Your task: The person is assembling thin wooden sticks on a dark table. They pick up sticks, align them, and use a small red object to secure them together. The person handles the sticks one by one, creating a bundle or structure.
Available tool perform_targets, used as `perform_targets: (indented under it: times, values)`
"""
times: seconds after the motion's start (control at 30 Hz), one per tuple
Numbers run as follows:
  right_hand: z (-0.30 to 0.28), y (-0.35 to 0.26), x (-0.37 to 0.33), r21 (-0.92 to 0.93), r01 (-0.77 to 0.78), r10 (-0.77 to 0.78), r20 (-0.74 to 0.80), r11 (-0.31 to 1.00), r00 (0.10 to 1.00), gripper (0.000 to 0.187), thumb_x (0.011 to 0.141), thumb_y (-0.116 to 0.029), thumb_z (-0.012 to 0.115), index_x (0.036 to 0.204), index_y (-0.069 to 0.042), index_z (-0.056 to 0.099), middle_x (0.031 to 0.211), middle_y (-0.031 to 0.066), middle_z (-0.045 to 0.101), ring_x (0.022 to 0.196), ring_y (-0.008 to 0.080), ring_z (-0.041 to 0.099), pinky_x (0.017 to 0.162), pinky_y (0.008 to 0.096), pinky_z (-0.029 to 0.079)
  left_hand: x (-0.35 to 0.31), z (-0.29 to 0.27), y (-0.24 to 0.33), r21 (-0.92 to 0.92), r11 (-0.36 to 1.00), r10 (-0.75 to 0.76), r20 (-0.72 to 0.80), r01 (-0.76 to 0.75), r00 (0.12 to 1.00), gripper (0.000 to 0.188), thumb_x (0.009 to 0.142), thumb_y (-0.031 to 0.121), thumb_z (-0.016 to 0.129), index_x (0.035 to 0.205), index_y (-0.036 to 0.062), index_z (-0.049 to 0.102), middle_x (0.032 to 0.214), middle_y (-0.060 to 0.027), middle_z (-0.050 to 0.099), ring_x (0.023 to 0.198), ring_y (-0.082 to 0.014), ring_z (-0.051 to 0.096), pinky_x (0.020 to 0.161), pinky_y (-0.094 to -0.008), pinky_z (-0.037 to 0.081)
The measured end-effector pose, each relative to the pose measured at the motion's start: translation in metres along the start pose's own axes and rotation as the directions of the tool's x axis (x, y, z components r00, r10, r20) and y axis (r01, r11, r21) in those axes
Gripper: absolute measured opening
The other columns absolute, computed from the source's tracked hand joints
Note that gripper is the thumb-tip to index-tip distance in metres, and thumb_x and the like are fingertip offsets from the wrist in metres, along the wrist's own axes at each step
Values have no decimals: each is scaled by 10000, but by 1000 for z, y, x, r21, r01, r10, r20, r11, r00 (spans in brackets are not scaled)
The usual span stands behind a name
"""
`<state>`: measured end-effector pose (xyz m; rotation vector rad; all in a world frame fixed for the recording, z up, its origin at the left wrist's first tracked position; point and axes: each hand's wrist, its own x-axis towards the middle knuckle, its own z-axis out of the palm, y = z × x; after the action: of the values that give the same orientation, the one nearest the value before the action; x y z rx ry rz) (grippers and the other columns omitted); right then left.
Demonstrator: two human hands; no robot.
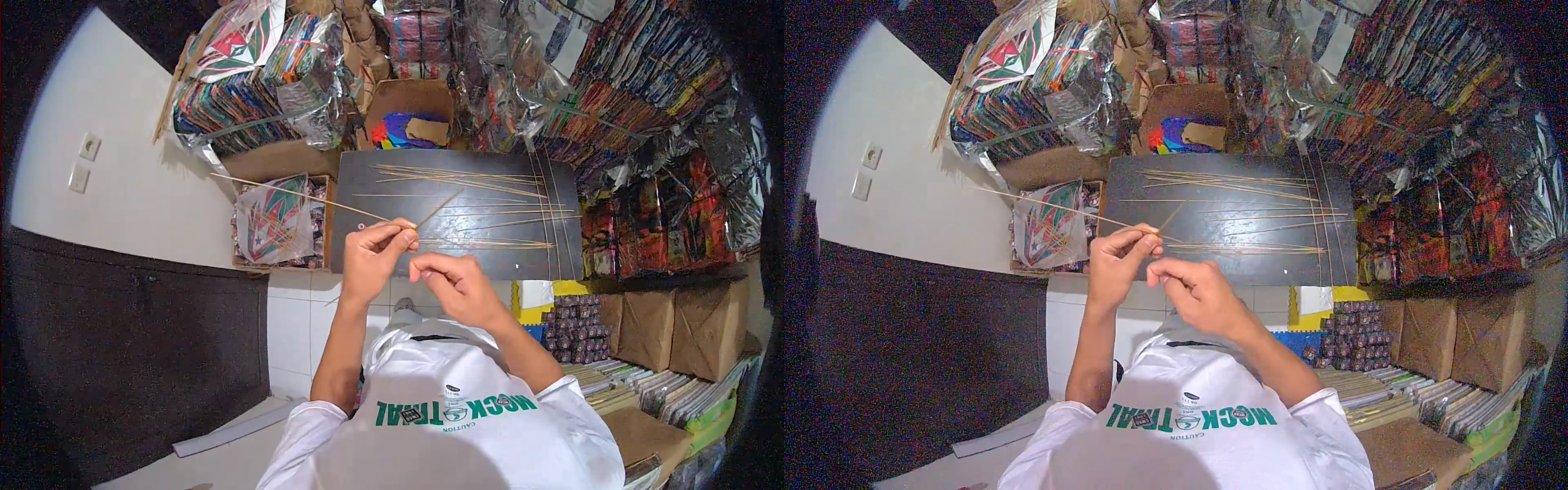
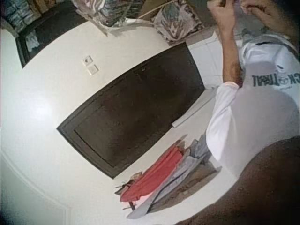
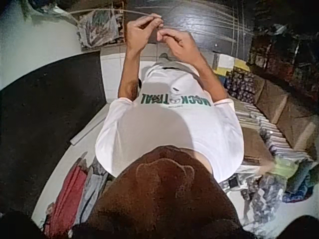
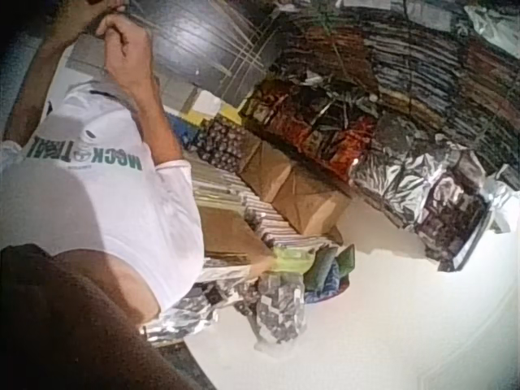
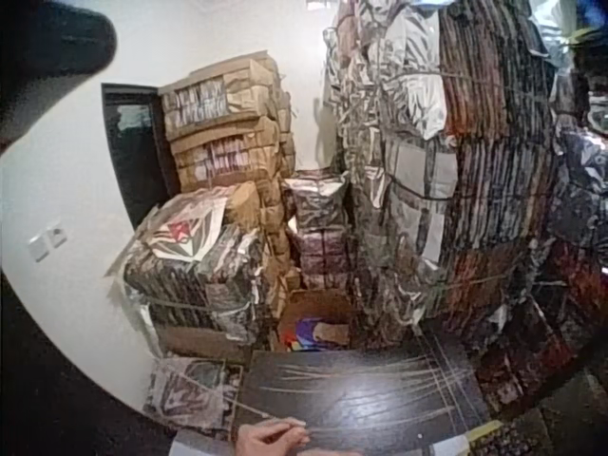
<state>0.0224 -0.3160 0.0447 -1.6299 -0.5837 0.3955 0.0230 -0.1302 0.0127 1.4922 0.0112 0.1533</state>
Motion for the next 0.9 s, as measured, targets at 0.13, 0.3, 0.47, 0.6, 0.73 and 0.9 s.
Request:
perform_targets:
  times: [0.13, 0.3, 0.47, 0.6, 0.73, 0.9]
  values:
    - [-11, -6, 9, -11, 140, -140, -70, 990, 988, 151, 950, -55, 541, 955, -5, 683, 729, 15, 619, 596, 45, 458, 528, 261, 375, -7, 1, -6, 159, 986, 46, 78, -58, 996, 123, 897, 23, 689, 952, -77, 734, 956, -113, 727, 831, -124, 661, 745, -261, 541]
    - [-61, -60, 11, -268, -41, 50, 27, 963, 998, 168, 953, -103, 555, 948, -10, 694, 729, 71, 657, 589, 99, 514, 545, 303, 424, -18, -9, -4, 225, 974, -7, 154, -28, 988, 109, 885, 34, 699, 910, -65, 737, 922, -105, 720, 842, -138, 660, 742, -272, 528]
    - [-102, -48, 17, -328, 30, -25, 19, 944, 1000, 164, 966, -110, 564, 954, -12, 694, 795, 42, 685, 652, 88, 540, 589, 291, 438, -20, -26, 16, 138, 989, 15, 258, -52, 966, 130, 881, 47, 694, 839, -72, 726, 860, -106, 699, 798, -162, 651, 714, -286, 516]
    - [-126, -5, 12, -158, -1, 13, 78, 987, 997, 172, 999, -135, 566, 978, -14, 686, 910, 5, 686, 805, 74, 556, 717, 257, 453, -23, -48, 10, -256, 967, 43, 147, -4, 988, 105, 904, 36, 669, 883, -64, 696, 880, -103, 668, 773, -154, 625, 696, -283, 508]
    - [-126, 61, -11, -25, -165, 167, 140, 986, 976, 183, 1007, -143, 567, 975, -3, 680, 937, 7, 678, 876, 75, 564, 813, 259, 460, -21, -63, 12, -563, 819, 52, -119, -110, 992, 136, 955, 30, 628, 1054, -62, 652, 967, -112, 655, 786, -152, 625, 730, -295, 530]
    - [-121, 139, -61, -183, -375, 405, 175, 909, 897, 190, 996, -172, 582, 999, -11, 684, 971, 36, 694, 881, 111, 585, 801, 284, 474, -13, -82, 21, -547, 807, 29, -343, -224, 939, 148, 982, 31, 600, 1108, -31, 645, 965, -103, 664, 792, -146, 623, 734, -281, 532]
